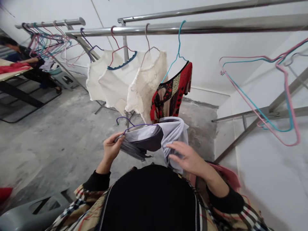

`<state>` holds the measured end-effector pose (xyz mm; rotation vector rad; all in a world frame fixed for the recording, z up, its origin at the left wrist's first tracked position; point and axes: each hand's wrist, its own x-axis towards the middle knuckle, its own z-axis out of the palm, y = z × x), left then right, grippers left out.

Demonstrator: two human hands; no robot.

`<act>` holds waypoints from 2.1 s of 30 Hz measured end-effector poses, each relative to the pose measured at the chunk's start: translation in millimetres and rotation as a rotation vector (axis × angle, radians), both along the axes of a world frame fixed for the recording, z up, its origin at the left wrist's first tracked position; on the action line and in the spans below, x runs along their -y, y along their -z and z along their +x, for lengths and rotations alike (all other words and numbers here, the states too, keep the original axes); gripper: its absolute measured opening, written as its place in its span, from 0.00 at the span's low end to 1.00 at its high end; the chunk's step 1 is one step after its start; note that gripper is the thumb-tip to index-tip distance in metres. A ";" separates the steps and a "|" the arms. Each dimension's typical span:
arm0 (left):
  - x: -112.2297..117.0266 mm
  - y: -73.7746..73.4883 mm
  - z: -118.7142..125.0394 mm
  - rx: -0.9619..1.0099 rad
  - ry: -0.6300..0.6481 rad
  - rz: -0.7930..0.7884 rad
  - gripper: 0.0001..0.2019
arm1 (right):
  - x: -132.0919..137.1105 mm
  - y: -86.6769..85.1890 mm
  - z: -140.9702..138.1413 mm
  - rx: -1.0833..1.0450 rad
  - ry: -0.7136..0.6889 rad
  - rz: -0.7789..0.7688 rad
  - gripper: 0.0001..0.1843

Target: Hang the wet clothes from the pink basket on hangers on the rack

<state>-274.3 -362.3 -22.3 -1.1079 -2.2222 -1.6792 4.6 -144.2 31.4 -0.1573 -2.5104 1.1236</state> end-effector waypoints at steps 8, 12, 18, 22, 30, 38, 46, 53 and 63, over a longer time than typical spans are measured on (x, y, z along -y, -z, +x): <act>-3.9 -39.8 1.8 -0.200 0.134 0.105 0.05 | -48.4 -7.1 -7.7 -0.080 0.366 0.590 0.19; -7.9 -57.0 4.5 -0.273 0.246 0.124 0.07 | -54.1 -11.0 -10.6 0.009 0.163 0.670 0.19; -13.0 -61.4 12.1 -0.294 0.308 0.103 0.08 | -47.2 -11.1 -20.4 -0.055 0.070 0.749 0.24; -14.6 -53.1 15.1 -0.282 0.306 0.059 0.07 | -37.6 -6.1 -28.0 -0.094 0.064 0.640 0.22; -8.9 -54.9 12.1 -0.307 0.102 -0.015 0.08 | -47.2 9.2 -22.6 -0.121 0.076 0.276 0.12; -1.7 -61.9 30.0 -0.291 0.102 0.028 0.09 | -52.7 25.6 -13.1 -0.202 0.288 0.271 0.09; -2.1 -69.3 29.1 -0.406 0.328 0.004 0.16 | -52.4 17.6 -1.8 -0.243 0.386 0.171 0.09; 1.8 -73.1 20.4 -0.260 0.132 0.114 0.16 | -49.5 9.5 -0.5 -0.223 0.387 0.139 0.07; -3.1 -63.5 -7.1 -0.219 -0.037 0.137 0.17 | -51.8 11.3 11.8 -0.285 0.366 0.154 0.09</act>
